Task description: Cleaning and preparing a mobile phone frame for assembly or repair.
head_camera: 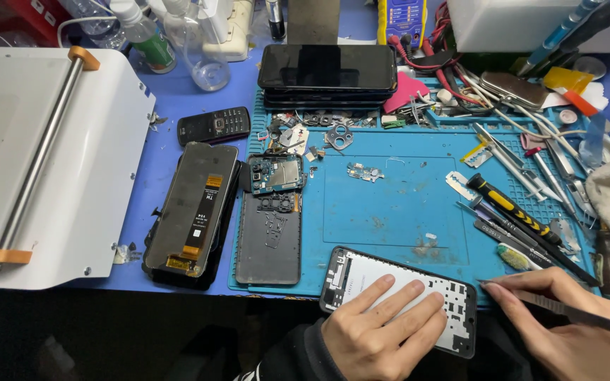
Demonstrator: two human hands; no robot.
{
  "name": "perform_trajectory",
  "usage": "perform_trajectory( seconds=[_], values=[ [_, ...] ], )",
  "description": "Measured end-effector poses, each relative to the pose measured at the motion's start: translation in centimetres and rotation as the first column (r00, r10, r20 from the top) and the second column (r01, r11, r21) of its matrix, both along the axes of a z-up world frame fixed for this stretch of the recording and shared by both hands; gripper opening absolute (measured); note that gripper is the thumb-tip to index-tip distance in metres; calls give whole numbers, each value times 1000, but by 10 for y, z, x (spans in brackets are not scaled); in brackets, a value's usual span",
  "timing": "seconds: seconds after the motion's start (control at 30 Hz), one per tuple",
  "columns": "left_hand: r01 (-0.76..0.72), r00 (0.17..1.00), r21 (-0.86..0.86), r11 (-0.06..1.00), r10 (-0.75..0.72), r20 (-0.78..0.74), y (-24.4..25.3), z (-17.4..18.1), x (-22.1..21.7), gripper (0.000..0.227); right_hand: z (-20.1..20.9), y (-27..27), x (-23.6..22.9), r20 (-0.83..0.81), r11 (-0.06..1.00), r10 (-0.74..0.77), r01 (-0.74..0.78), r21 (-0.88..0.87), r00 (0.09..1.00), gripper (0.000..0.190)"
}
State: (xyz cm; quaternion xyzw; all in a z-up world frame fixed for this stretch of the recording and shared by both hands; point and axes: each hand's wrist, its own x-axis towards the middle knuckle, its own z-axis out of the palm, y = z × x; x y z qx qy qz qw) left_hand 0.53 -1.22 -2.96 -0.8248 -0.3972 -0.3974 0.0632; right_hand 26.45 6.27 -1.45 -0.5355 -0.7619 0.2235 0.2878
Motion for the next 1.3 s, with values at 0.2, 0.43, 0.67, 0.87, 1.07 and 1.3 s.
perform_trajectory(
  seconds=[0.2, 0.43, 0.67, 0.87, 1.07, 1.3],
  values=[
    [20, 1000, -35, 999, -19, 14, -1, 6, -2, 26, 18, -1, -11, -66, 998, 48, -44, 51, 997, 12],
    [41, 999, -131, 991, -44, -17, 10, 19, 1, 26, 22, -8, -15, -327, 966, -171, 93, -240, 930, 31],
    [4, 1000, -116, 993, -7, -23, 18, 25, 2, 25, 14, -3, -12, -397, 958, -110, -10, -287, 911, 13],
    [14, 1000, -175, 984, -11, 21, 21, 25, 1, 20, 5, -6, -2, -201, 963, -87, 31, -267, 976, 14],
    [14, 1000, -183, 983, -10, 22, 20, 21, -1, 21, 2, -4, -5, -329, 967, 0, -84, -240, 944, 8],
    [4, 999, -189, 982, 3, 35, 15, 10, 0, 19, -18, 4, 21, -148, 945, 139, -176, -277, 979, 16]
  ],
)
